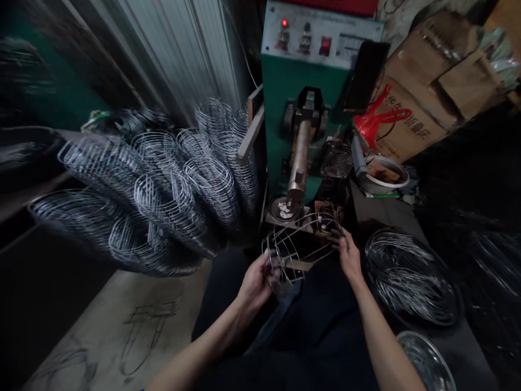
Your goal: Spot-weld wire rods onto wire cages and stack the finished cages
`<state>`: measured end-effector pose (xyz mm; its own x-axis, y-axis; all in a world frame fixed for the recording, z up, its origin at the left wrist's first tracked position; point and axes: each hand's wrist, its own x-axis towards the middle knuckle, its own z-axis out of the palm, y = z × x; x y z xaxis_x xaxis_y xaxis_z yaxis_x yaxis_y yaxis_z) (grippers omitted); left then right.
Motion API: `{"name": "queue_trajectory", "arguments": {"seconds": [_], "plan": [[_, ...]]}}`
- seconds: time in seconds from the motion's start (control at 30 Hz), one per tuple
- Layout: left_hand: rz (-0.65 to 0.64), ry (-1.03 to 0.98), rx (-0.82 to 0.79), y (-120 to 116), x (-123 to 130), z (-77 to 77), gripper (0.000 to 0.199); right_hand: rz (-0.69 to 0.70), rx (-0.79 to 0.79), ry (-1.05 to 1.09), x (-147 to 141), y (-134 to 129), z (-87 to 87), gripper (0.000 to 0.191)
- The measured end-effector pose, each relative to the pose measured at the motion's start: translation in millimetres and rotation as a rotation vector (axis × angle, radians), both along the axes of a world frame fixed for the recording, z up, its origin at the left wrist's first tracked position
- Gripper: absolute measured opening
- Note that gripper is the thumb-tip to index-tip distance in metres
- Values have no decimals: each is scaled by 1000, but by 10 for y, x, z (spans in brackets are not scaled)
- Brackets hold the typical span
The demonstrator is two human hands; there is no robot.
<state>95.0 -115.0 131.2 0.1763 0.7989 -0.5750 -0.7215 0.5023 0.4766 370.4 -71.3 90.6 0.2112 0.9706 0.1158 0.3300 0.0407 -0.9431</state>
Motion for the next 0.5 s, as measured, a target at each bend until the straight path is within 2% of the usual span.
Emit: {"name": "queue_trajectory", "arguments": {"seconds": [0.03, 0.1, 0.17, 0.2, 0.27, 0.3, 0.33, 0.4, 0.5], "plan": [[-79, -41, -44, -227, -95, -26, 46, 14, -56, -26, 13, -132, -27, 60], [-359, -71, -65, -610, -385, -106, 48, 65, -126, -125, -2, -337, -43, 54], [-730, 29, -60, -781, -747, -202, 60, 150, -147, -249, -75, -459, -38, 44], [-806, 150, -48, -765, -905, -244, 62, 206, -154, -299, -133, -492, -38, 40], [-625, 515, 84, -567, -1075, -300, 57, 320, -173, -366, -277, -518, -44, 35], [-613, 641, 203, -416, -1067, -313, 57, 368, -180, -388, -353, -518, -48, 34], [-609, 791, 361, -257, -1001, -320, 54, 406, -185, -409, -423, -514, -49, 33], [-693, 1153, 709, 29, -761, -337, 45, 436, -181, -455, -526, -503, -42, 32], [-731, 1362, 827, 279, -391, -423, 34, 431, -191, -525, -555, -497, -27, 30]]}}
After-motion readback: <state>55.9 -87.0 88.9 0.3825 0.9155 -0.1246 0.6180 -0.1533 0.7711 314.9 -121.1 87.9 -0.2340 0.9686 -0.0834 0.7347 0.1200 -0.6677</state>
